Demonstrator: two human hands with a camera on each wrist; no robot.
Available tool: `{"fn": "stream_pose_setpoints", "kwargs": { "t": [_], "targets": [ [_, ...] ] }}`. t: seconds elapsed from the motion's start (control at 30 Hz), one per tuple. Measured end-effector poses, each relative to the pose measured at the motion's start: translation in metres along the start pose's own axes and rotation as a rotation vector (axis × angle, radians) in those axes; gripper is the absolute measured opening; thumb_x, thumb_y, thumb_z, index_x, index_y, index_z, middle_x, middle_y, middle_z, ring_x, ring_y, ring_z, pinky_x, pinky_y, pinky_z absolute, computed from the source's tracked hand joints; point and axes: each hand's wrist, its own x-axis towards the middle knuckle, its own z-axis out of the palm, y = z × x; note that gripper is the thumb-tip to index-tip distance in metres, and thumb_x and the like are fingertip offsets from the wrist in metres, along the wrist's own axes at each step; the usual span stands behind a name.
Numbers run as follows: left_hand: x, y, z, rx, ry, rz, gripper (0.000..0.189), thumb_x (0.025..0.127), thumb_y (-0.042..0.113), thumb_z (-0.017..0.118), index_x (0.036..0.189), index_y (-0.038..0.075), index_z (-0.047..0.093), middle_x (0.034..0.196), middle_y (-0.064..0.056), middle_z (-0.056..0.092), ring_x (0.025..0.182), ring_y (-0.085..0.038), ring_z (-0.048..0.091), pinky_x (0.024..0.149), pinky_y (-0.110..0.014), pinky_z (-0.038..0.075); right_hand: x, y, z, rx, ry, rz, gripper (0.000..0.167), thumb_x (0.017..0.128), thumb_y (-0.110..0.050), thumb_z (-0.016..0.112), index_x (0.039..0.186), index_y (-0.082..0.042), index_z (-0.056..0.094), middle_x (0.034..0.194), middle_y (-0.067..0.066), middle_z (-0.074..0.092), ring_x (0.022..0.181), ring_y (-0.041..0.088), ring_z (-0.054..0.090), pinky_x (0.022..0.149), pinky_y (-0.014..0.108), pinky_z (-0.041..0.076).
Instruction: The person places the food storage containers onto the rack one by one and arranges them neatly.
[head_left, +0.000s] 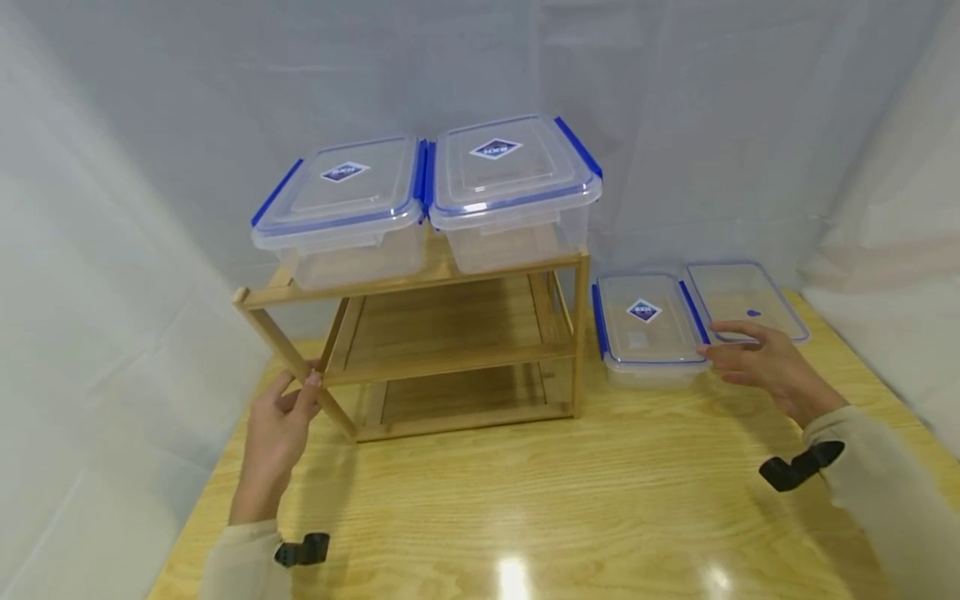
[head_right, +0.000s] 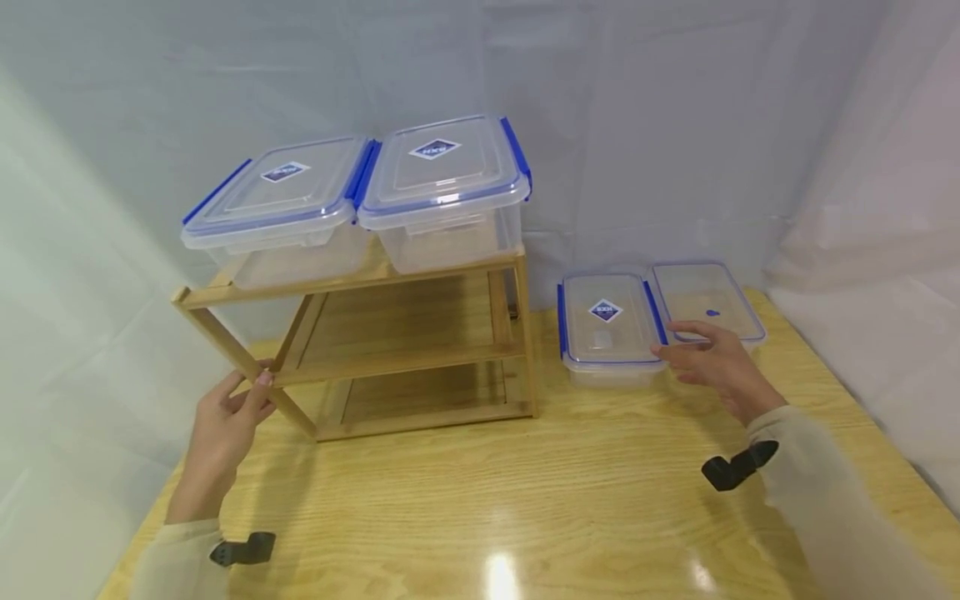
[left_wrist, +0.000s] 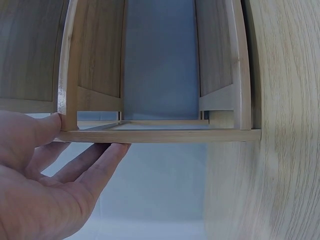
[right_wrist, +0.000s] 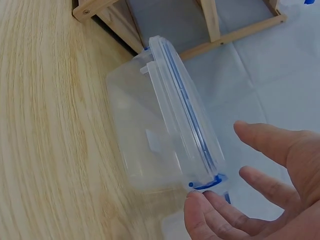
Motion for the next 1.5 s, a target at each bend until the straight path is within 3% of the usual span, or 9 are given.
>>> {"fn": "stream_pose_setpoints", "kwargs": {
  "t": [0.2, 0.37, 0.6, 0.73, 0.9, 1.1, 1.2, 1.3, 1.5],
  "targets": [
    [0.002, 0.000, -0.001, -0.007, 0.005, -0.010, 0.053, 0.109, 0.039, 0.045, 0.153, 0.010, 0.045, 0.148, -0.024, 0.047, 0.132, -0.042, 0.051, 0.102, -0.034, 0.050, 0.002, 0.002, 0.006, 0.031, 0.012, 0.004, 0.080, 0.100, -0.027, 0.069, 0.158, 0.004, 0.023, 0.101, -0.020, 0.066, 0.096, -0.002, 0.064, 0.092, 0.032, 0.059],
    [0.003, -0.001, -0.001, -0.024, 0.009, -0.003, 0.051, 0.109, 0.036, 0.045, 0.152, 0.009, 0.046, 0.147, -0.026, 0.047, 0.131, -0.043, 0.052, 0.101, -0.034, 0.050, 0.003, 0.003, 0.011, 0.033, 0.021, 0.016, 0.081, 0.099, -0.029, 0.069, 0.158, 0.002, 0.023, 0.105, -0.016, 0.063, 0.095, -0.003, 0.063, 0.095, 0.035, 0.058],
    [0.002, 0.000, 0.001, -0.018, 0.017, -0.012, 0.053, 0.108, 0.038, 0.045, 0.152, 0.009, 0.046, 0.146, -0.025, 0.049, 0.130, -0.042, 0.053, 0.099, -0.027, 0.051, 0.007, 0.005, 0.016, 0.028, 0.024, 0.040, 0.082, 0.099, -0.033, 0.070, 0.159, 0.000, 0.024, 0.120, -0.003, 0.059, 0.096, -0.001, 0.063, 0.096, 0.036, 0.057],
    [0.002, -0.001, 0.001, -0.030, 0.020, -0.014, 0.052, 0.108, 0.038, 0.046, 0.151, 0.009, 0.047, 0.147, -0.025, 0.048, 0.130, -0.042, 0.053, 0.101, -0.033, 0.051, 0.009, 0.005, 0.020, 0.013, 0.009, 0.043, 0.083, 0.099, -0.036, 0.069, 0.160, -0.002, 0.023, 0.130, 0.007, 0.057, 0.098, 0.001, 0.062, 0.096, 0.036, 0.058],
    [0.003, -0.002, 0.001, -0.028, 0.021, -0.015, 0.050, 0.109, 0.037, 0.046, 0.151, 0.010, 0.047, 0.146, -0.025, 0.048, 0.130, -0.042, 0.053, 0.097, -0.024, 0.053, 0.012, 0.005, 0.025, 0.013, -0.002, 0.044, 0.085, 0.099, -0.036, 0.069, 0.161, -0.003, 0.020, 0.129, 0.009, 0.058, 0.098, 0.002, 0.062, 0.096, 0.035, 0.058],
    [0.003, -0.001, 0.000, -0.004, 0.030, -0.017, 0.051, 0.108, 0.040, 0.045, 0.151, 0.011, 0.048, 0.144, -0.024, 0.051, 0.129, -0.041, 0.054, 0.092, -0.016, 0.053, 0.018, 0.008, 0.030, 0.026, 0.000, 0.042, 0.085, 0.100, -0.034, 0.068, 0.162, -0.005, 0.017, 0.144, 0.028, 0.043, 0.100, 0.002, 0.059, 0.098, 0.038, 0.056],
    [0.002, -0.001, 0.001, 0.008, 0.029, -0.007, 0.052, 0.108, 0.041, 0.045, 0.150, 0.010, 0.049, 0.143, -0.023, 0.051, 0.129, -0.040, 0.054, 0.093, -0.018, 0.054, 0.019, 0.009, 0.032, 0.034, -0.004, 0.040, 0.084, 0.100, -0.031, 0.068, 0.162, -0.005, 0.016, 0.148, 0.031, 0.037, 0.099, 0.001, 0.059, 0.097, 0.035, 0.057],
    [0.001, -0.002, 0.002, 0.009, 0.026, 0.001, 0.053, 0.108, 0.042, 0.046, 0.149, 0.009, 0.050, 0.142, -0.024, 0.052, 0.128, -0.040, 0.055, 0.095, -0.022, 0.054, 0.020, 0.010, 0.033, 0.045, 0.003, 0.030, 0.082, 0.100, -0.029, 0.068, 0.162, -0.005, 0.019, 0.141, 0.027, 0.045, 0.097, 0.001, 0.060, 0.093, 0.030, 0.058],
    [0.001, 0.000, 0.002, 0.004, 0.022, -0.006, 0.053, 0.108, 0.041, 0.045, 0.150, 0.010, 0.049, 0.141, -0.024, 0.052, 0.130, -0.039, 0.054, 0.099, -0.029, 0.053, 0.020, 0.010, 0.033, 0.081, 0.009, -0.012, 0.076, 0.100, -0.023, 0.068, 0.159, -0.001, 0.026, 0.107, -0.007, 0.066, 0.095, 0.002, 0.063, 0.085, 0.022, 0.059]
  ]
}}
